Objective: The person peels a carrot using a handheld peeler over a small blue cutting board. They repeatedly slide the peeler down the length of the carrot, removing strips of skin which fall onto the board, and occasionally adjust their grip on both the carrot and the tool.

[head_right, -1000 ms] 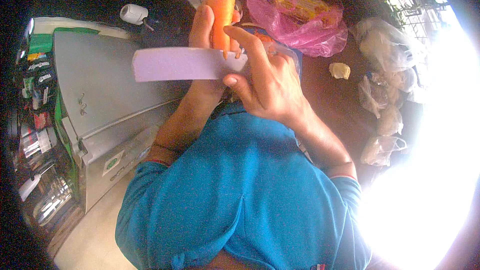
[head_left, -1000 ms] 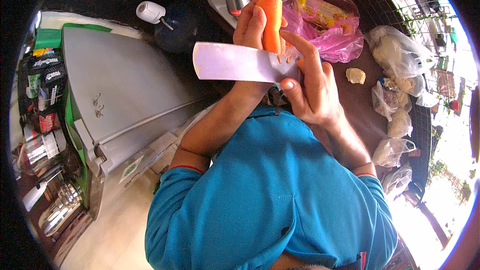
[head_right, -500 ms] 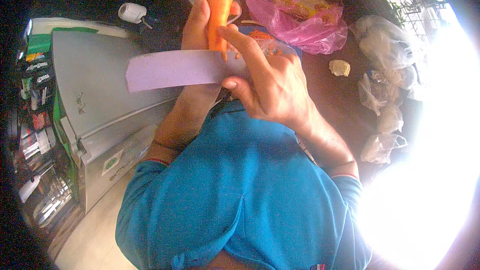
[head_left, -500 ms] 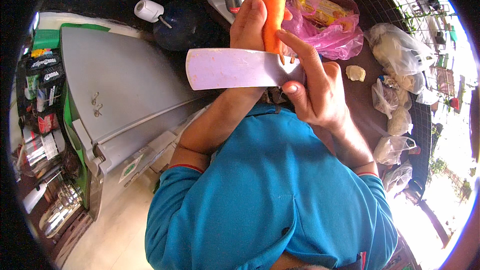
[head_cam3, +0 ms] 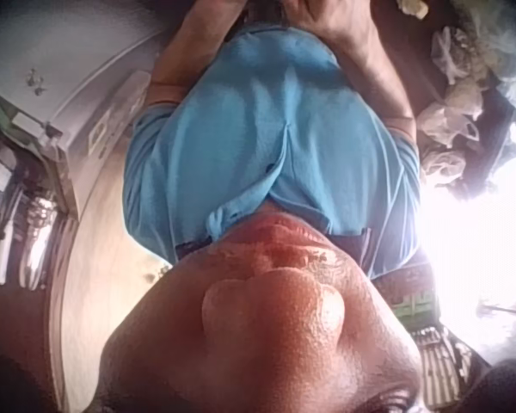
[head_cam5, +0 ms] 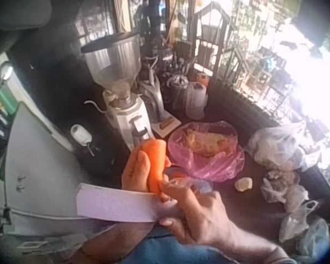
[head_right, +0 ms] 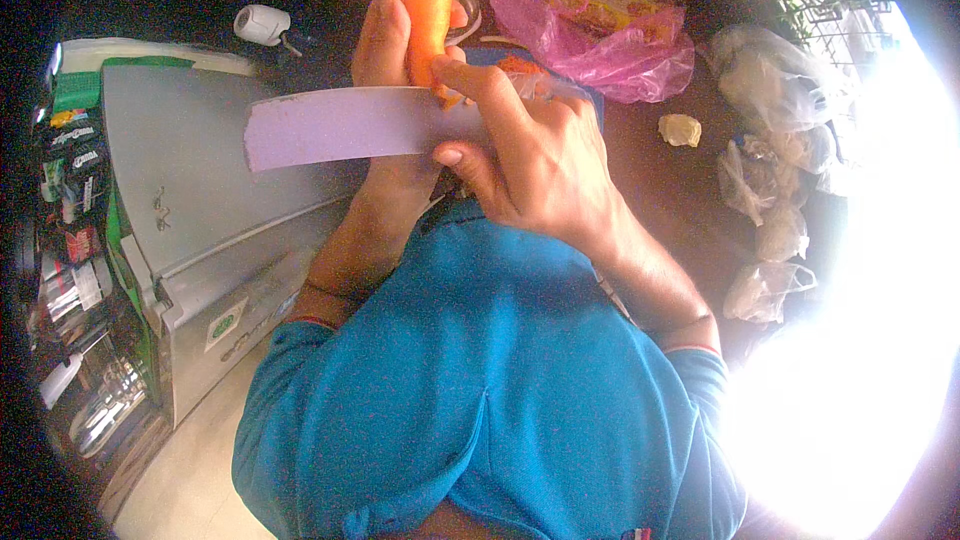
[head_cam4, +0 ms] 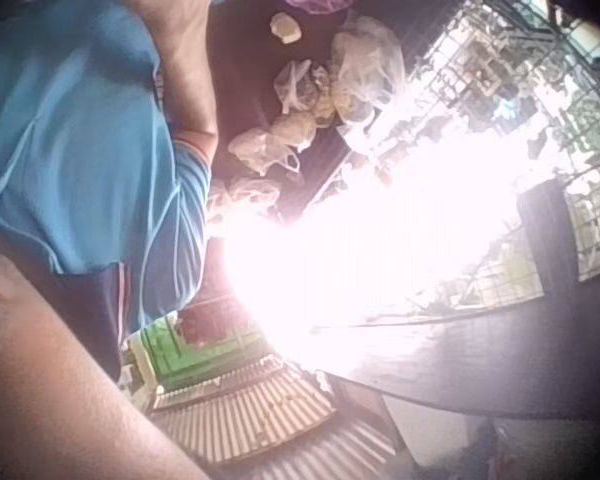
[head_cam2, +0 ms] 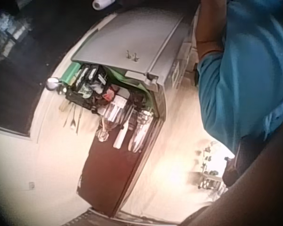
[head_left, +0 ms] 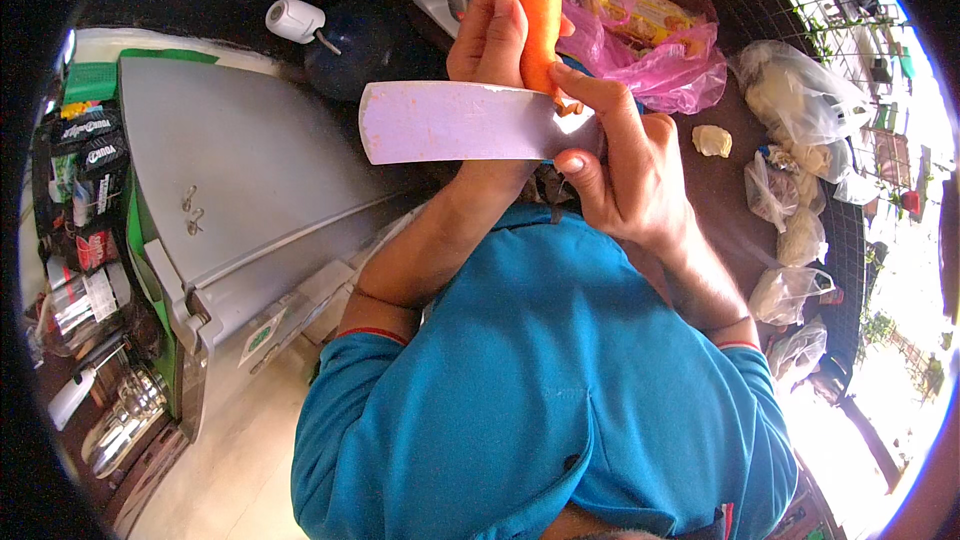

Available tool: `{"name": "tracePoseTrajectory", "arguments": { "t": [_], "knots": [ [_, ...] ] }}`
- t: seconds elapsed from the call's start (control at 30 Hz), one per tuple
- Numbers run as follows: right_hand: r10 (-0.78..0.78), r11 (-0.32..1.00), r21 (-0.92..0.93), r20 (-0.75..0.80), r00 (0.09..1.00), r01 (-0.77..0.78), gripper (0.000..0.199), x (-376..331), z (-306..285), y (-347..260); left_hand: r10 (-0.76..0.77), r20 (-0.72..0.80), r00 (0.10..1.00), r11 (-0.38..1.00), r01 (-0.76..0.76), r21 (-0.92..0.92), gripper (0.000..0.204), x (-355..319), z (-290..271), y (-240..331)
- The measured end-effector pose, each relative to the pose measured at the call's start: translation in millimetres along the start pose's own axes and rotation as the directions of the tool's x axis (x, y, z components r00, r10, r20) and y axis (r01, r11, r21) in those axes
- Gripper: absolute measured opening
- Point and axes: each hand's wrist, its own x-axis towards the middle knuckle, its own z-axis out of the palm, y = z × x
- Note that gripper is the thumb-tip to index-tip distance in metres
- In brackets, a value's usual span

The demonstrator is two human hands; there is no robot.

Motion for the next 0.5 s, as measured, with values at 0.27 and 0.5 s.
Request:
{"name": "tracePoseTrajectory", "arguments": {
  "t": [0.27, 0.5],
  "knots": [
    [0.02, 1.0, -0.016, -0.042, 0.999, -0.021, 0.048, -0.9, 4.9, 2.2, -0.079, -0.006, 0.997, 0.99, 0.078, -0.115, 0.039, -5.8, 1.5, -0.4],
    [0.013, 0.999, -0.035, -0.066, 0.998, -0.015, 0.046, 0.5, 7.6, 5.4, -0.101, 0.003, 0.995, 0.99, 0.101, -0.093, 0.04, -8.9, 2.6, -4.0]
  ]
}}
